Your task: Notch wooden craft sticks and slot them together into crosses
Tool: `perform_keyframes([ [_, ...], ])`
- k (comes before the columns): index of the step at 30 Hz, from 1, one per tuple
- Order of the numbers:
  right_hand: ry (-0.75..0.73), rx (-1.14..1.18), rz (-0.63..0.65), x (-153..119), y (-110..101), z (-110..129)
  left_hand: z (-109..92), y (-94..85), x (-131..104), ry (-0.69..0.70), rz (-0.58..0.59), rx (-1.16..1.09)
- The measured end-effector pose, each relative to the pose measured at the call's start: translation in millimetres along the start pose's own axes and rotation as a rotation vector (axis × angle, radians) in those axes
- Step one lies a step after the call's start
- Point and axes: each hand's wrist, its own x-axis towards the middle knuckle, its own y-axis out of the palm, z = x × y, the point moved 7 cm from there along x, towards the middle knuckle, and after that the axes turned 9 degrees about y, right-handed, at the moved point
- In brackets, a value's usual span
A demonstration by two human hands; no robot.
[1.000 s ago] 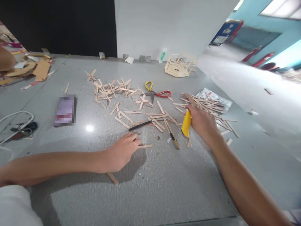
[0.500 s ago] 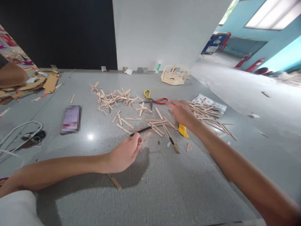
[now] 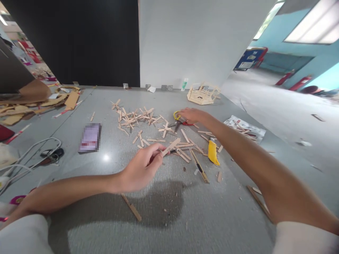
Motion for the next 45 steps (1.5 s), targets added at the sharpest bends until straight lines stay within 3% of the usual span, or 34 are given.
perform_keyframes([
  [5,0.102,0.024,0.124,-18,7,-8,-12,-8.7,0,0.080,-0.040,0.084],
  [8,0.176,0.123,0.118,-40,7,-13,-19,-15.3,0,0.127,-0.067,0.115],
  [11,0.250,0.278,0.008,-67,-5,-15,-25,-20.6,0,0.155,-0.087,0.114],
  [14,0.335,0.479,-0.186,-101,-25,-7,-29,-23.5,-2,0.147,-0.096,0.104],
  [16,0.324,0.647,-0.253,-127,-31,12,-30,-24.5,-3,0.145,-0.101,0.114],
  [19,0.209,0.903,-0.247,-169,-30,62,-34,-25.9,-4,0.148,-0.114,0.135],
  [21,0.110,1.061,-0.201,-197,-25,103,-37,-27.2,-3,0.150,-0.130,0.140],
  [24,-0.050,1.594,0.001,-229,-15,161,-42,-29.8,-1,0.157,-0.167,0.141],
  [26,-0.098,1.723,0.071,-243,-13,186,-44,-30.6,-1,0.150,-0.182,0.141],
  [29,-0.141,1.707,0.103,-257,-13,202,-44,-28.9,-2,0.140,-0.174,0.135],
  [37,-0.054,1.590,0.048,-273,4,203,-35,-11.5,-2,0.093,-0.022,0.187],
  [45,-0.010,1.600,0.116,-285,18,202,-31,1.8,-3,0.106,0.072,0.187],
])
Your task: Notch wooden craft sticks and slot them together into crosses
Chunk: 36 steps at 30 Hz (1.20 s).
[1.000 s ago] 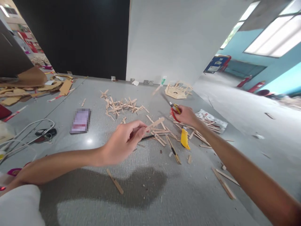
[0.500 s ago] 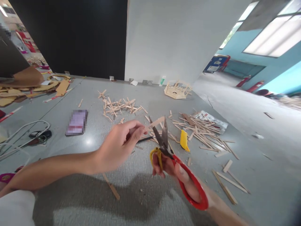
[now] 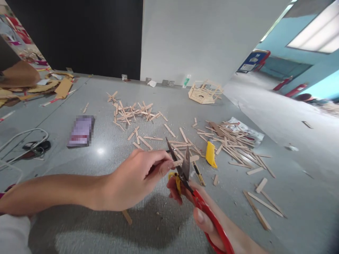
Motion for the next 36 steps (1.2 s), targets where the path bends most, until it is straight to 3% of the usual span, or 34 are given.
perform_keyframes([
  [8,-0.020,-0.041,-0.041,-2,-2,-10,-5,0.8,-2,0.029,0.014,-0.006],
  [14,-0.071,-0.046,0.077,13,-1,-29,-6,3.2,-2,0.025,0.038,-0.071],
  [23,-0.041,-0.076,-0.031,-3,-1,-11,-10,6.2,-2,0.061,0.056,-0.146],
  [36,-0.139,0.021,-0.092,4,2,-16,-10,9.3,-1,0.058,0.071,-0.175],
])
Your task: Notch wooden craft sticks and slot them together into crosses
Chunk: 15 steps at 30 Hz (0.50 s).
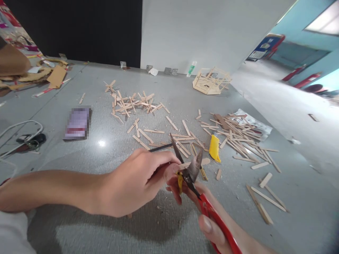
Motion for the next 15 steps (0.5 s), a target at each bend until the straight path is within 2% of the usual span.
perform_keyframes([
  [5,-0.047,0.064,-0.010,1,2,5,0,-0.7,0,0.004,-0.007,0.025],
  [12,0.068,0.029,0.069,0,5,-3,0,-0.5,1,0.020,-0.002,0.013],
  [15,0.034,0.039,0.041,1,6,-8,-1,-0.6,0,0.038,-0.003,0.022],
])
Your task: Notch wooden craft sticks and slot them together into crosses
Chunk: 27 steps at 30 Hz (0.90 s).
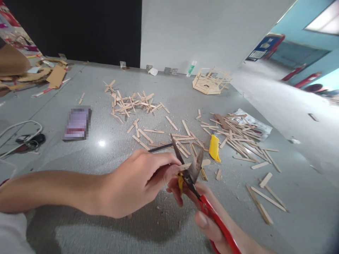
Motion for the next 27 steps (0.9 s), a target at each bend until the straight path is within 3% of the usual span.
perform_keyframes([
  [6,0.001,-0.024,-0.101,1,0,1,-2,1.6,1,0.033,0.012,0.033],
  [10,0.147,-0.144,-0.062,-3,-1,14,-1,2.4,2,0.038,0.011,0.055],
  [15,0.147,-0.183,-0.054,-6,0,25,1,4.0,0,0.029,0.020,0.077],
  [27,0.210,-0.116,-0.107,-17,-3,6,2,4.9,-1,0.014,0.018,0.098],
])
